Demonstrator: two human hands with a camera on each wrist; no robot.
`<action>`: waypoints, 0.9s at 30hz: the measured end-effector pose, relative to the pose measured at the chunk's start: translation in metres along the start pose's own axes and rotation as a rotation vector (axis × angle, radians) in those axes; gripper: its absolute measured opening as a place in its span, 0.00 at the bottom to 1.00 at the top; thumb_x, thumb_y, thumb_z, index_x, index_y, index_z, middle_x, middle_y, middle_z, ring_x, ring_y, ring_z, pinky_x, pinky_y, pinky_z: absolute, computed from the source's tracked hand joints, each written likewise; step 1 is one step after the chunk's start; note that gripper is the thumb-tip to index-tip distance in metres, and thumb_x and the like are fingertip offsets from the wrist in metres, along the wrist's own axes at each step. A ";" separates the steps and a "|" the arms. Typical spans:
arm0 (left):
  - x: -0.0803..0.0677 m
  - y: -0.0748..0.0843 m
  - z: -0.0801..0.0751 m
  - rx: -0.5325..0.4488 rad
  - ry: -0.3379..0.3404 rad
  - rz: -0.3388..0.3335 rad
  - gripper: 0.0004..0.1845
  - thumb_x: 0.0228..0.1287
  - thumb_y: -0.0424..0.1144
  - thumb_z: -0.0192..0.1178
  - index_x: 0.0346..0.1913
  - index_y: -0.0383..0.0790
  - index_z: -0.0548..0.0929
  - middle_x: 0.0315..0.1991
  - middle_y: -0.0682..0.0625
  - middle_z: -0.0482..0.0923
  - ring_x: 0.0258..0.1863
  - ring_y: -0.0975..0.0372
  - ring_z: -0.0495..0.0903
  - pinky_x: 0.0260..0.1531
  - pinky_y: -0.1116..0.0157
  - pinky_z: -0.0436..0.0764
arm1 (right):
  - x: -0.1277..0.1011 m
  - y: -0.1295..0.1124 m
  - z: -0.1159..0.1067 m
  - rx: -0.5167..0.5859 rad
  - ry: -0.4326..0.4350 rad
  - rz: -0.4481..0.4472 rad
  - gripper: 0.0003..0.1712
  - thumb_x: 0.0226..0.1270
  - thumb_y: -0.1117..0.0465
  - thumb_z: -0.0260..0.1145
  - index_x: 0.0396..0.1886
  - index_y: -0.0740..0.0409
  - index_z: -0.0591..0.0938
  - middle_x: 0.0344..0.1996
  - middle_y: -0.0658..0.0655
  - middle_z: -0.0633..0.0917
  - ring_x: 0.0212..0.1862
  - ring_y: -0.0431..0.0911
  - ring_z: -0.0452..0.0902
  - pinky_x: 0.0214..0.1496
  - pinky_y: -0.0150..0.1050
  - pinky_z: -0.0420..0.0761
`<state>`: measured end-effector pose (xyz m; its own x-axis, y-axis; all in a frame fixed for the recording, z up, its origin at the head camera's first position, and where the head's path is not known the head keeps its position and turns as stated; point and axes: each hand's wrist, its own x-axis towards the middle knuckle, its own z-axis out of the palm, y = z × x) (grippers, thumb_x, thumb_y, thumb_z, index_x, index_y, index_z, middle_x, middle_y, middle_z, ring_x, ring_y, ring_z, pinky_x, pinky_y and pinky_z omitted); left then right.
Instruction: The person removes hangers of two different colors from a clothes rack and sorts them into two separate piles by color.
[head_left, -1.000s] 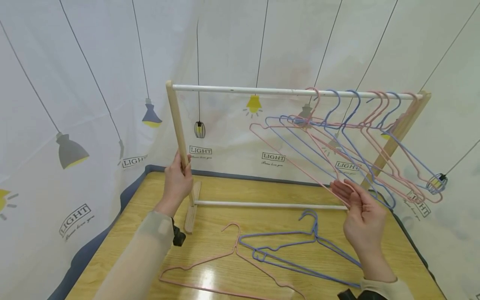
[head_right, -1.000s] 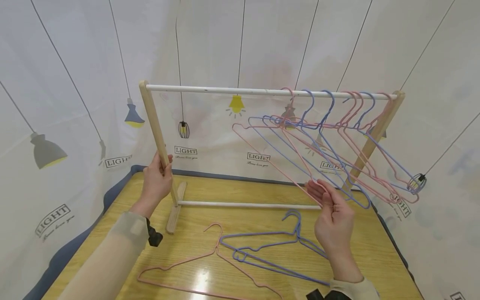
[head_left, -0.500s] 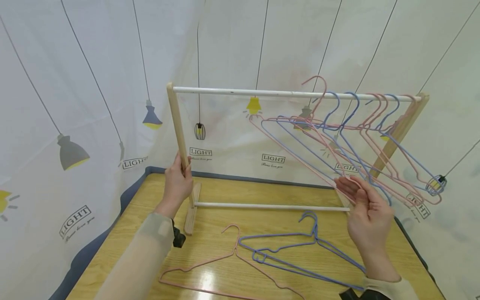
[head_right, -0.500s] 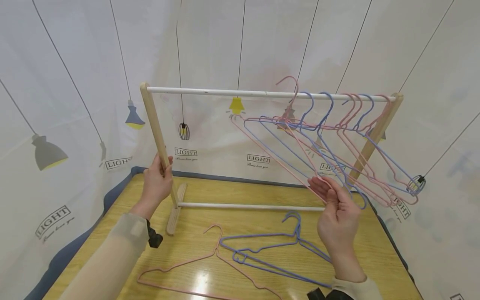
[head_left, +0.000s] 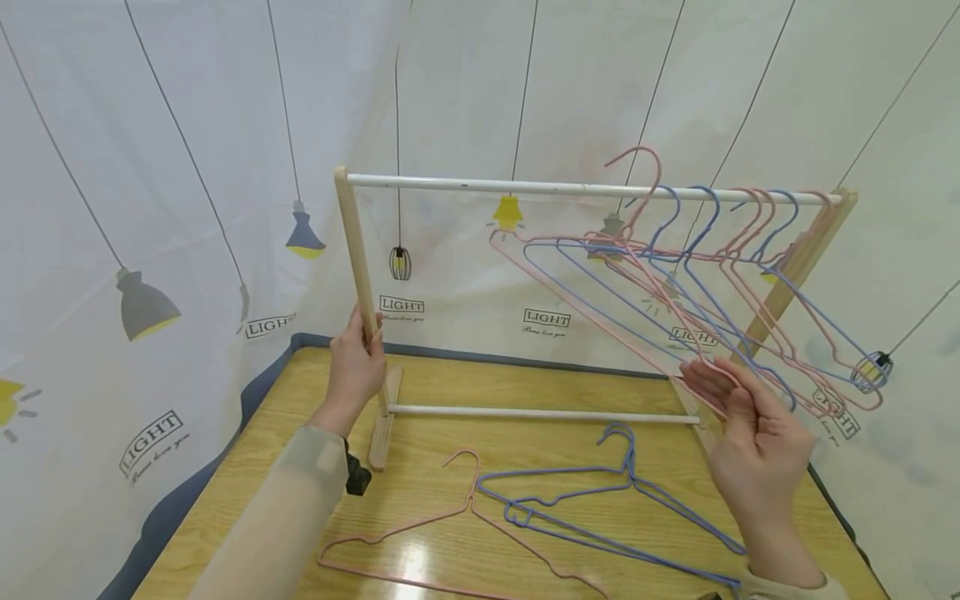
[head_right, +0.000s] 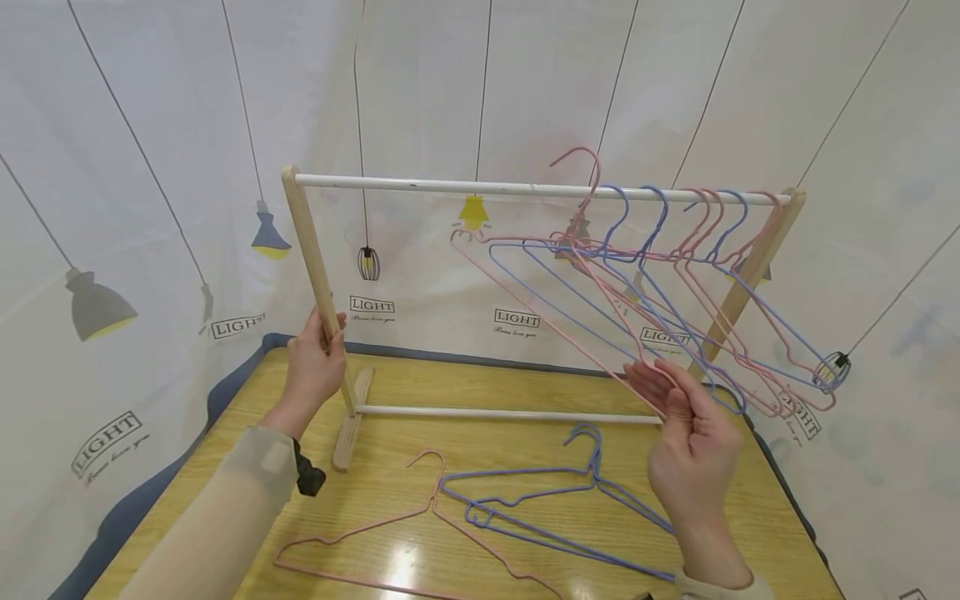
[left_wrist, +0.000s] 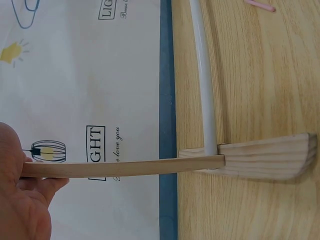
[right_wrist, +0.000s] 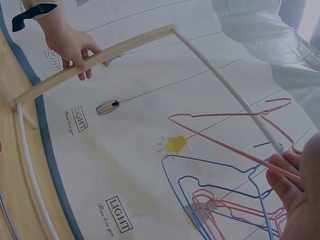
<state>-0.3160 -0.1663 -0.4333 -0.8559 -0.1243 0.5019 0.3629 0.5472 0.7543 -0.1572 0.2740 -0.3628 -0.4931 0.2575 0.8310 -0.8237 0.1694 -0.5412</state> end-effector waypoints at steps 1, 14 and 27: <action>0.000 0.000 0.000 0.000 0.000 -0.001 0.26 0.81 0.27 0.54 0.77 0.39 0.69 0.64 0.38 0.82 0.56 0.43 0.85 0.46 0.47 0.88 | -0.001 -0.001 -0.001 0.003 -0.003 0.005 0.16 0.80 0.80 0.49 0.56 0.87 0.80 0.46 0.72 0.89 0.48 0.50 0.91 0.52 0.37 0.86; 0.000 0.002 -0.001 -0.001 -0.006 -0.022 0.26 0.81 0.27 0.53 0.77 0.39 0.69 0.65 0.38 0.81 0.58 0.44 0.84 0.48 0.48 0.88 | -0.013 -0.008 -0.016 0.112 -0.045 0.091 0.16 0.80 0.81 0.48 0.56 0.89 0.77 0.46 0.76 0.87 0.48 0.53 0.90 0.52 0.41 0.86; 0.001 -0.002 0.000 0.004 -0.005 -0.018 0.28 0.81 0.27 0.54 0.79 0.40 0.68 0.65 0.39 0.81 0.59 0.44 0.84 0.49 0.48 0.87 | -0.030 -0.020 -0.027 -0.028 -0.089 0.334 0.18 0.84 0.72 0.51 0.60 0.82 0.79 0.48 0.66 0.90 0.49 0.50 0.90 0.54 0.41 0.84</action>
<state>-0.3175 -0.1671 -0.4339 -0.8642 -0.1296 0.4862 0.3462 0.5481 0.7614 -0.1181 0.2889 -0.3801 -0.7577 0.2190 0.6147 -0.6053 0.1163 -0.7875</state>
